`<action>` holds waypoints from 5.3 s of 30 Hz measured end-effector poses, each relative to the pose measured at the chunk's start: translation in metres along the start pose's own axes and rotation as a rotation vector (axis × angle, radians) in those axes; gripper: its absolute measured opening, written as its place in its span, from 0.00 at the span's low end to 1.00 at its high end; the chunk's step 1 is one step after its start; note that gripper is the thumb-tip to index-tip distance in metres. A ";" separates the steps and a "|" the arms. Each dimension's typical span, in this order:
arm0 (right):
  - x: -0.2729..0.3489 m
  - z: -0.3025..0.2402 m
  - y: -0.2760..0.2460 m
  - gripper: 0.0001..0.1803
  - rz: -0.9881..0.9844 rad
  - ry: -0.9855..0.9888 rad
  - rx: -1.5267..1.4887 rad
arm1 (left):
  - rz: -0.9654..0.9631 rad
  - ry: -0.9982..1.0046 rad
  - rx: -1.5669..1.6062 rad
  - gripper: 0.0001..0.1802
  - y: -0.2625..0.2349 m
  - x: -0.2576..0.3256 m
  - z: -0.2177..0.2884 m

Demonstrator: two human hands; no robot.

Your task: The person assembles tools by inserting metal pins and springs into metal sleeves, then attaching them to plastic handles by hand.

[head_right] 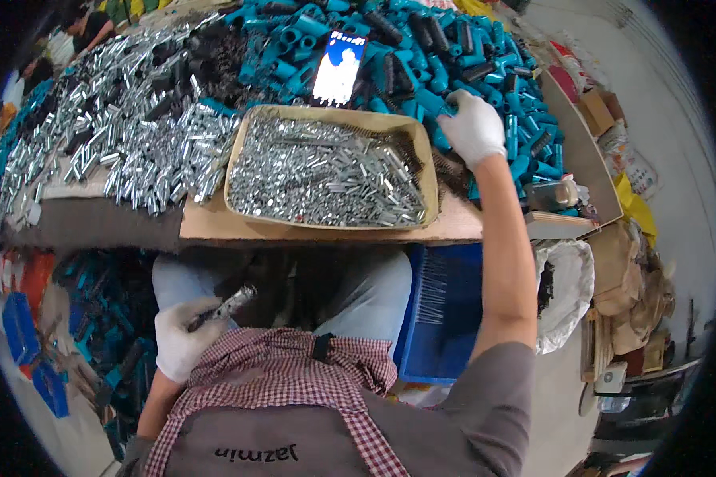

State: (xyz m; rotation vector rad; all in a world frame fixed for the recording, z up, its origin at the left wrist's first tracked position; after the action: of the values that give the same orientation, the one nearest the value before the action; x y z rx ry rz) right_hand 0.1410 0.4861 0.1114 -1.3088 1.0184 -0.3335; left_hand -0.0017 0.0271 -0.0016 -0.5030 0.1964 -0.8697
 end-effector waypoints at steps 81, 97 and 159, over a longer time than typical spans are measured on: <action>0.209 -0.192 0.009 0.09 -0.629 -0.931 -0.865 | -0.354 0.227 -0.222 0.27 0.025 -0.004 -0.005; 0.254 -0.230 0.014 0.10 -0.678 -0.804 -0.256 | -0.309 0.328 -0.352 0.21 0.032 0.005 -0.007; 0.118 -0.108 0.051 0.16 -0.466 -0.083 -0.292 | -0.068 0.377 -0.106 0.26 0.018 -0.002 0.007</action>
State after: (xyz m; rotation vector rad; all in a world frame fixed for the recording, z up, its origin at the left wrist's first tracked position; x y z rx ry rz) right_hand 0.1061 0.3475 0.0230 -1.8124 0.6995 -0.4900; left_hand 0.0119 0.0411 -0.0044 -0.4422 0.5751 -1.0202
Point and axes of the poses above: each hand's wrist, its own x-axis away from the middle knuckle, its own y-axis out of the palm, z = x × y, the point moved 4 cm from there along -x, towards the middle knuckle, and after that the axes turned 4 degrees about y, right-handed, at the moved point
